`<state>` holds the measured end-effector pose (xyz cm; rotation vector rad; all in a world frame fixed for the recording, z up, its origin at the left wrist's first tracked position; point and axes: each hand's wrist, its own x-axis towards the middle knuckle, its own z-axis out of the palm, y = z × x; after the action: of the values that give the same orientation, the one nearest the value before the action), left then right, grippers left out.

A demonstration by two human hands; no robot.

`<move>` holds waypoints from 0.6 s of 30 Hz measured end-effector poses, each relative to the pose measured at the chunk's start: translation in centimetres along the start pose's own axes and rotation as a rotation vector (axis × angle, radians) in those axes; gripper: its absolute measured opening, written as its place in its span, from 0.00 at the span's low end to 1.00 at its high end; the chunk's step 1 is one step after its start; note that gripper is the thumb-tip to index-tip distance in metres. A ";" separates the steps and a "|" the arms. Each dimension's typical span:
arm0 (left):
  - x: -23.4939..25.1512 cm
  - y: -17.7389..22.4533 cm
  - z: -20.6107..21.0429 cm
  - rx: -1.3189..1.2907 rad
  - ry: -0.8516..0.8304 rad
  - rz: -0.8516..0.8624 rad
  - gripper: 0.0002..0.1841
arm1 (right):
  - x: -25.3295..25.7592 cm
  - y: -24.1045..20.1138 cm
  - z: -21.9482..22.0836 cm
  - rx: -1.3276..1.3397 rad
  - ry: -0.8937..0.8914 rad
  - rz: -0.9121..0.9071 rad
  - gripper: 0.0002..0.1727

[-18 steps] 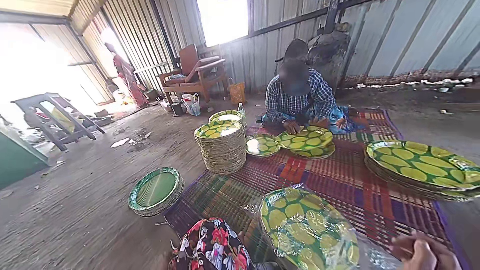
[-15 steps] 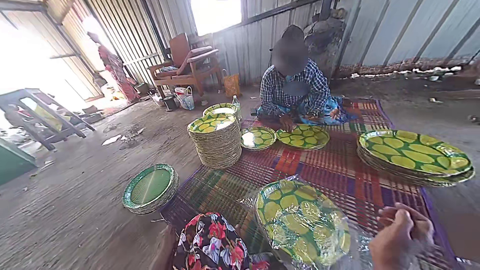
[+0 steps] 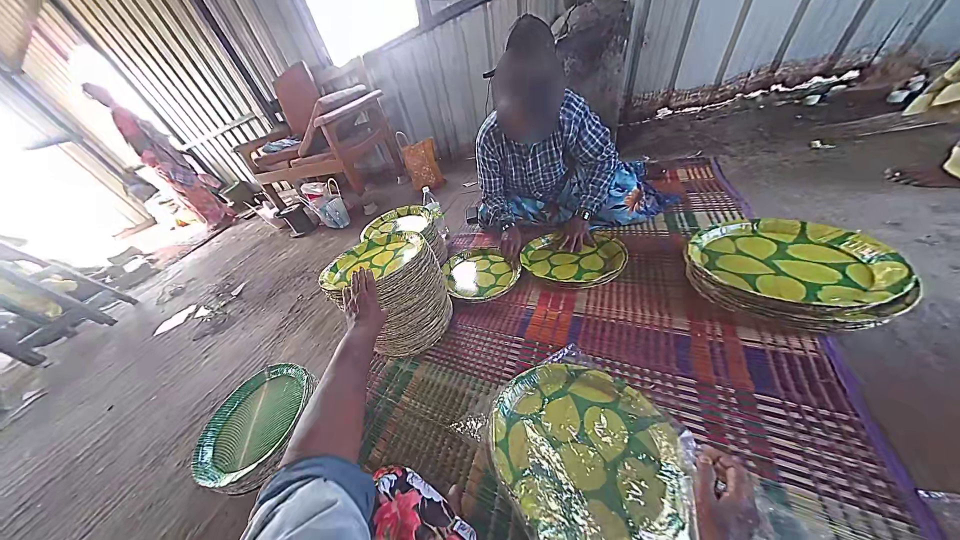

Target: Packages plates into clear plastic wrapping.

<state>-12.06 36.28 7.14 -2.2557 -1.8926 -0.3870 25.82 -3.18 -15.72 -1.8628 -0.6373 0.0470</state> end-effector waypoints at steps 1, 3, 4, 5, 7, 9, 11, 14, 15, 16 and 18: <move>1.9 0.1 0.5 0.027 -0.055 -0.025 0.61 | 0.2 0.2 0.2 0.005 -0.007 0.004 0.22; 4.5 0.5 1.6 0.080 -0.175 -0.051 0.58 | 0.4 0.5 0.4 0.002 -0.013 0.019 0.22; 5.1 1.0 1.9 0.106 -0.210 -0.069 0.51 | 0.5 0.7 0.4 0.004 -0.024 0.032 0.22; 5.4 1.5 2.0 0.113 -0.240 -0.090 0.44 | 0.7 0.9 0.5 0.002 -0.031 0.042 0.22; 5.9 2.1 2.3 0.103 -0.287 -0.108 0.35 | 0.9 0.9 0.6 0.001 -0.058 0.073 0.23; 6.4 2.2 2.6 0.137 -0.315 -0.083 0.33 | 1.0 1.0 0.7 0.011 -0.081 0.107 0.23; 6.6 2.0 3.0 0.161 -0.308 -0.055 0.31 | 1.0 1.0 1.0 0.023 -0.073 0.119 0.22; 6.3 1.5 3.5 0.154 -0.282 -0.028 0.28 | 1.0 1.0 1.2 0.032 -0.079 0.145 0.22; 5.9 1.5 3.5 0.152 -0.278 -0.012 0.26 | 1.0 1.0 1.3 0.037 -0.073 0.159 0.22; 5.3 1.4 3.5 0.150 -0.270 0.008 0.25 | 1.0 1.0 1.4 0.041 -0.063 0.171 0.22; 4.0 1.0 2.7 0.132 -0.236 0.049 0.22 | 1.0 0.8 1.4 0.040 -0.046 0.185 0.21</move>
<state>-10.18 40.66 5.83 -2.3409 -1.9001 0.0125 26.58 -1.70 -16.69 -1.8814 -0.4900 0.2226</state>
